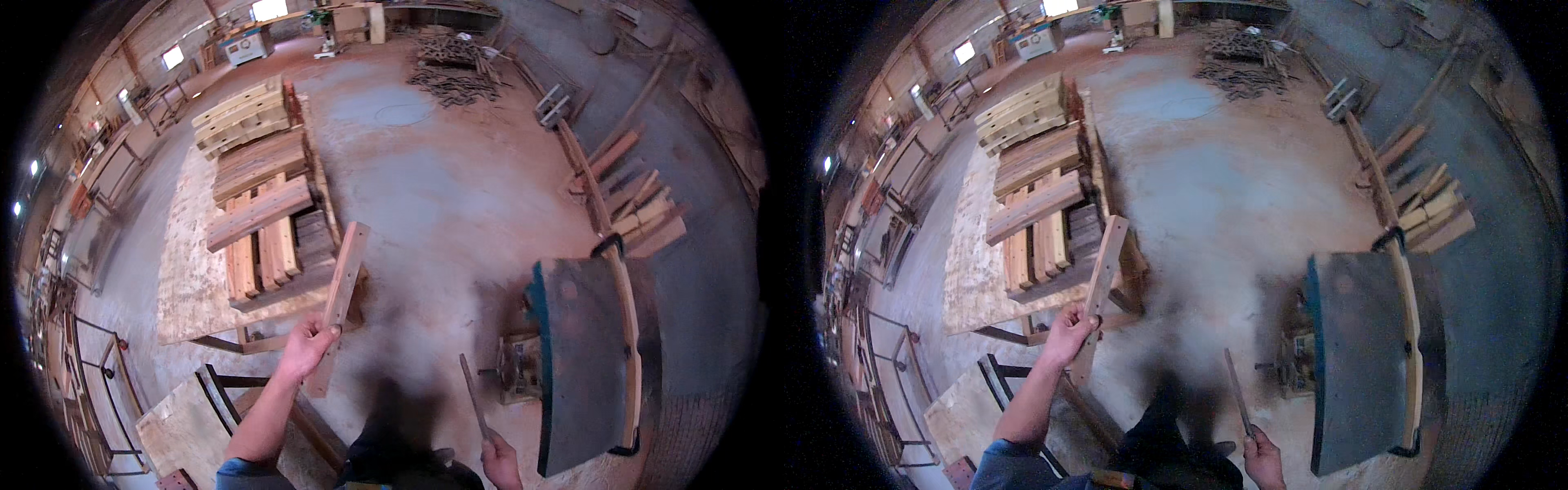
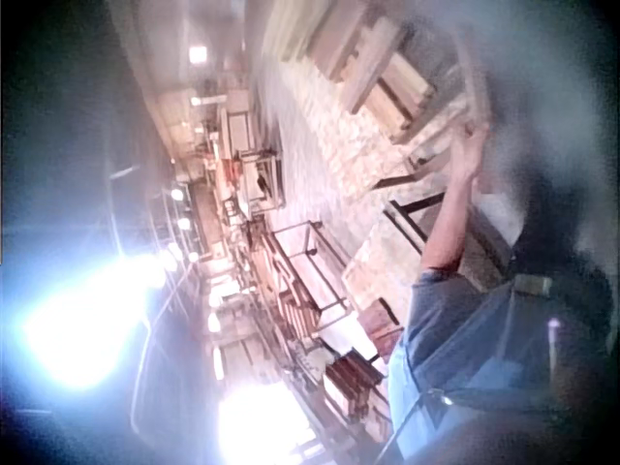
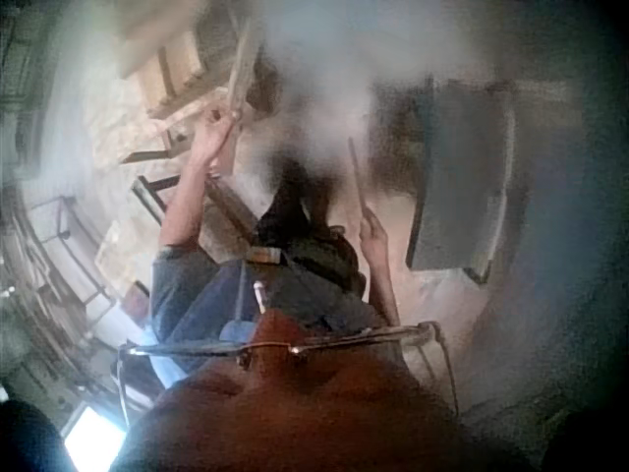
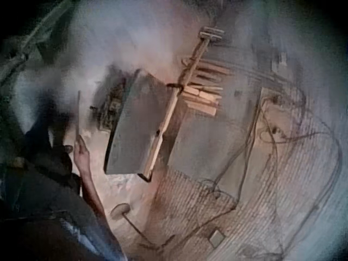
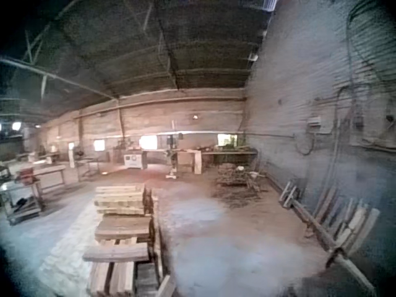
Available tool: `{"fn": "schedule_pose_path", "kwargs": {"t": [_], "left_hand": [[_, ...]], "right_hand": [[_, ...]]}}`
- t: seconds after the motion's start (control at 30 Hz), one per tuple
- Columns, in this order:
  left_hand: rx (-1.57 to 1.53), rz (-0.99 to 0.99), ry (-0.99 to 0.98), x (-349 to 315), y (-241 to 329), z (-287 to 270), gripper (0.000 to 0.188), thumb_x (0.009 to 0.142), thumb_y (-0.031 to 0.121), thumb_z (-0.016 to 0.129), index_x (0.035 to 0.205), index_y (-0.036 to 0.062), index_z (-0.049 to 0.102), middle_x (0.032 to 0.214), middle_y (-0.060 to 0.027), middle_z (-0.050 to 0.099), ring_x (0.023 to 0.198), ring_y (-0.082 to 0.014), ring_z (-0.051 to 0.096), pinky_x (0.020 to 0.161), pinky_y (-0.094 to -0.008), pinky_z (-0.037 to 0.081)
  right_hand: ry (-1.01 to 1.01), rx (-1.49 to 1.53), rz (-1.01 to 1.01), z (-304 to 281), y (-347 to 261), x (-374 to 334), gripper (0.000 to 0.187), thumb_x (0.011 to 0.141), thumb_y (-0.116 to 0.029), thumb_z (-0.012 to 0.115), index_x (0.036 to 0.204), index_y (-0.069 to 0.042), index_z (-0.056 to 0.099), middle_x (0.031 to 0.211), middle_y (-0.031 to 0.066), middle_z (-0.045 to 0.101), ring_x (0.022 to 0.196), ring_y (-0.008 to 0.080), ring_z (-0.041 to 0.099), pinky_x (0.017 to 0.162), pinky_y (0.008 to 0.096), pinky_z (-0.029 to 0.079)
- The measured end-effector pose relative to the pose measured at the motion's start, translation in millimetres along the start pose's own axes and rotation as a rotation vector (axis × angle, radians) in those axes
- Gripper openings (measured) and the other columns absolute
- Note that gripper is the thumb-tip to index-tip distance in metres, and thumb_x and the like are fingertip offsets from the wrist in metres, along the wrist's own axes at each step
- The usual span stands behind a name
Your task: The person repeatedly picks up wooden slats from a stack, uses a metal file to smooth the edges of each slat, and then places the finished slats onto a separate table. The process is repeated for multiple pieces in a workshop environment.
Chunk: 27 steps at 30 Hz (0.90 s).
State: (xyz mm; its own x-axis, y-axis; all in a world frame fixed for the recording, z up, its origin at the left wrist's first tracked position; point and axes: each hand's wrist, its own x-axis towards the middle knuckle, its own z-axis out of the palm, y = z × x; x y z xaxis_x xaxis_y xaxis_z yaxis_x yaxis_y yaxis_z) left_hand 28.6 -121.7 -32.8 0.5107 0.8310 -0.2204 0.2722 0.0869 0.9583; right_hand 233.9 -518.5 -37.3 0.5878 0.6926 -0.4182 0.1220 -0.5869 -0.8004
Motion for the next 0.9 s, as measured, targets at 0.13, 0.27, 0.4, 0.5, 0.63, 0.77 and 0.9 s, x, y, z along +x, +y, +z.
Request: {"fn": "schedule_pose_path", "kwargs": {"t": [0.13, 0.27, 0.4, 0.5, 0.63, 0.77, 0.9], "left_hand": [[-0.585, -0.280, -0.081, -59.5, 43.6, 101.8, 0.039, 0.100, 0.037, 0.037, 0.107, 0.0017, 0.051, 0.088, -0.0111, 0.061, 0.070, -0.0208, 0.059, 0.059, -0.0352, 0.051], [-0.871, -0.420, -0.146, -105.4, 54.1, 184.6, 0.037, 0.098, 0.036, 0.038, 0.108, 0.0028, 0.052, 0.087, -0.0128, 0.060, 0.066, -0.0231, 0.057, 0.057, -0.0344, 0.050], [-1.137, -0.473, -0.350, -128.9, 51.6, 257.8, 0.033, 0.093, 0.031, 0.048, 0.113, 0.0049, 0.052, 0.085, -0.0130, 0.059, 0.064, -0.0221, 0.053, 0.053, -0.0318, 0.047], [-1.319, -0.539, -0.530, -138.7, 49.5, 304.0, 0.033, 0.090, 0.029, 0.052, 0.114, 0.0063, 0.053, 0.085, -0.0123, 0.058, 0.065, -0.0210, 0.052, 0.052, -0.0306, 0.046], [-1.289, -0.551, -0.630, -149.9, 61.9, 361.5, 0.028, 0.089, 0.026, 0.053, 0.110, 0.0070, 0.054, 0.084, -0.0101, 0.056, 0.065, -0.0199, 0.051, 0.053, -0.0300, 0.046], [-0.867, -0.397, -0.506, -150.7, 58.3, 424.4, 0.023, 0.090, 0.021, 0.051, 0.107, 0.0057, 0.055, 0.085, -0.0069, 0.056, 0.067, -0.0178, 0.053, 0.056, -0.0286, 0.047], [-0.532, -0.219, -0.447, -151.1, 63.7, 483.2, 0.021, 0.089, 0.008, 0.054, 0.109, 0.0019, 0.058, 0.091, -0.0045, 0.061, 0.071, -0.0133, 0.057, 0.062, -0.0275, 0.047]], "right_hand": [[0.098, 0.013, 0.053, -38.7, 43.9, -64.2, 0.041, 0.097, -0.026, 0.047, 0.127, 0.001, 0.053, 0.114, 0.0172, 0.063, 0.107, 0.0231, 0.059, 0.092, 0.0337, 0.045], [0.267, 0.156, 0.162, -75.8, 104.7, -136.2, 0.039, 0.097, -0.023, 0.047, 0.127, 0.002, 0.053, 0.089, 0.0122, 0.064, 0.078, 0.0181, 0.060, 0.074, 0.0309, 0.049], [0.403, 0.147, 0.190, -107.6, 161.8, -200.0, 0.039, 0.096, -0.022, 0.047, 0.126, 0.002, 0.053, 0.074, 0.0072, 0.058, 0.063, 0.0132, 0.052, 0.062, 0.0285, 0.047], [0.490, 0.194, 0.204, -123.9, 171.6, -223.8, 0.039, 0.096, -0.021, 0.048, 0.127, 0.001, 0.053, 0.071, 0.0053, 0.056, 0.062, 0.0118, 0.050, 0.060, 0.0285, 0.046], [0.572, 0.282, 0.145, -138.1, 177.9, -231.4, 0.039, 0.095, -0.020, 0.049, 0.128, 0.000, 0.053, 0.071, 0.0032, 0.054, 0.061, 0.0102, 0.048, 0.058, 0.0279, 0.045], [0.613, 0.324, 0.219, -148.4, 203.7, -231.8, 0.039, 0.095, -0.020, 0.050, 0.129, -0.001, 0.053, 0.070, 0.0019, 0.053, 0.061, 0.0096, 0.047, 0.057, 0.0270, 0.044], [0.680, 0.332, 0.289, -180.2, 204.3, -235.3, 0.039, 0.095, -0.021, 0.049, 0.129, -0.001, 0.053, 0.069, 0.0015, 0.052, 0.061, 0.0095, 0.047, 0.057, 0.0269, 0.044]]}}
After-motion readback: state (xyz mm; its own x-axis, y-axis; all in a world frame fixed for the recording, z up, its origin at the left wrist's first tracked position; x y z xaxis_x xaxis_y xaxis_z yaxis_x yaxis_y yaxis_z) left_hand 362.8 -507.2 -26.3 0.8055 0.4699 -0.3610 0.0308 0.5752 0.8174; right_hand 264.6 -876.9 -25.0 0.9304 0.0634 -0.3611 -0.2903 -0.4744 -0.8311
